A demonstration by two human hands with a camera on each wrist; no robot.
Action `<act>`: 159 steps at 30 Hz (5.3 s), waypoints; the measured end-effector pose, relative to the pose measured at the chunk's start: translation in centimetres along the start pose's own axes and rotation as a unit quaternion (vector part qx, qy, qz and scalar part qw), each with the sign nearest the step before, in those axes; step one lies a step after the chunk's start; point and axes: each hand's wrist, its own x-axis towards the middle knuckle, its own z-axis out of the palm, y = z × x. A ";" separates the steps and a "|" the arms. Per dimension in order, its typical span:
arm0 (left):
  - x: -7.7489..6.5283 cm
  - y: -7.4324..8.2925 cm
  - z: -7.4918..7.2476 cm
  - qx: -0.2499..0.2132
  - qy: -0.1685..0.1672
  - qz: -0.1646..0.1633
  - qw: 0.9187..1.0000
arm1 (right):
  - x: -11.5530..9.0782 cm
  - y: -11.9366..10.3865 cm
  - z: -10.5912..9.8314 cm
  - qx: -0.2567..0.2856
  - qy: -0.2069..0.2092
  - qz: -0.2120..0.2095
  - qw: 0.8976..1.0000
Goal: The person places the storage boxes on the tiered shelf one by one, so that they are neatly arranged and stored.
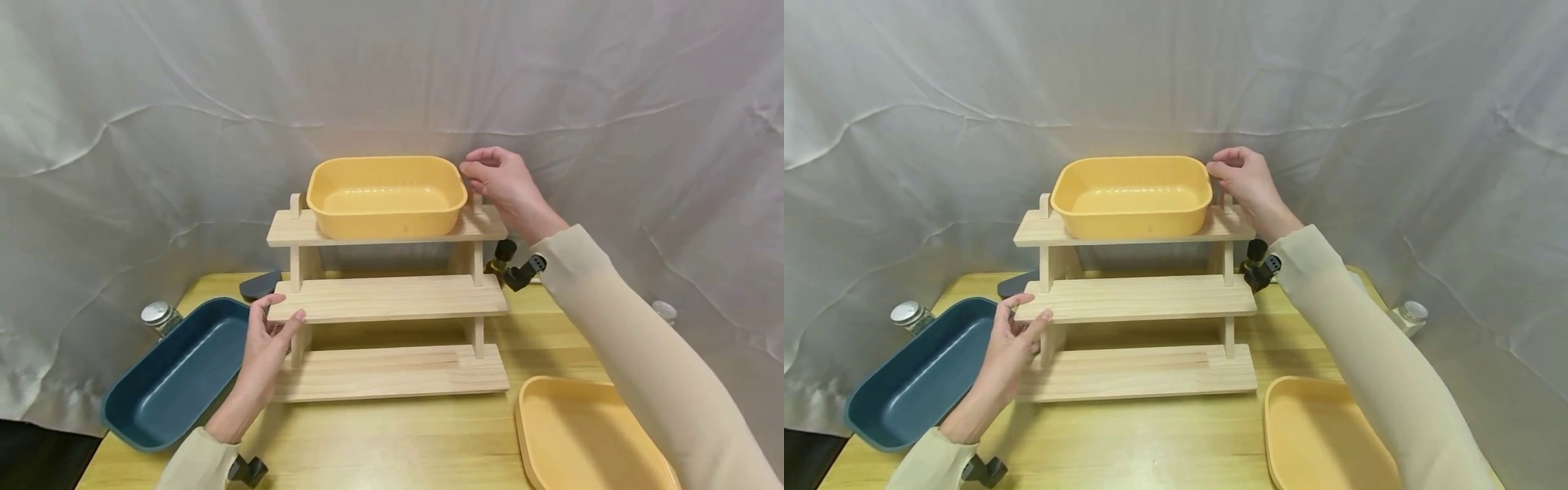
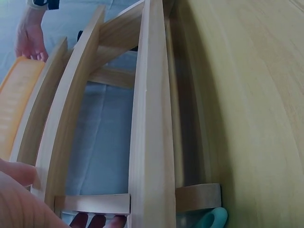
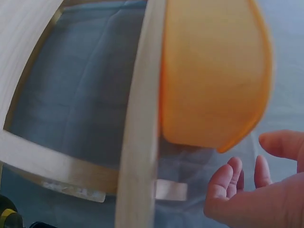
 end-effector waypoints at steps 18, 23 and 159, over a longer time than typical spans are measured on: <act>1.1 0.7 -0.2 -0.033 -0.024 -0.023 0.999 | -5.1 -1.2 -4.7 0.118 -0.030 -0.051 0.991; 1.1 0.8 -0.2 -0.037 -0.027 -0.027 0.999 | -7.2 -0.3 -7.4 0.119 -0.024 -0.073 0.990; 1.1 1.3 -1.6 -0.004 -0.035 -0.043 0.998 | -19.2 13.5 -15.1 0.290 -0.214 0.023 0.933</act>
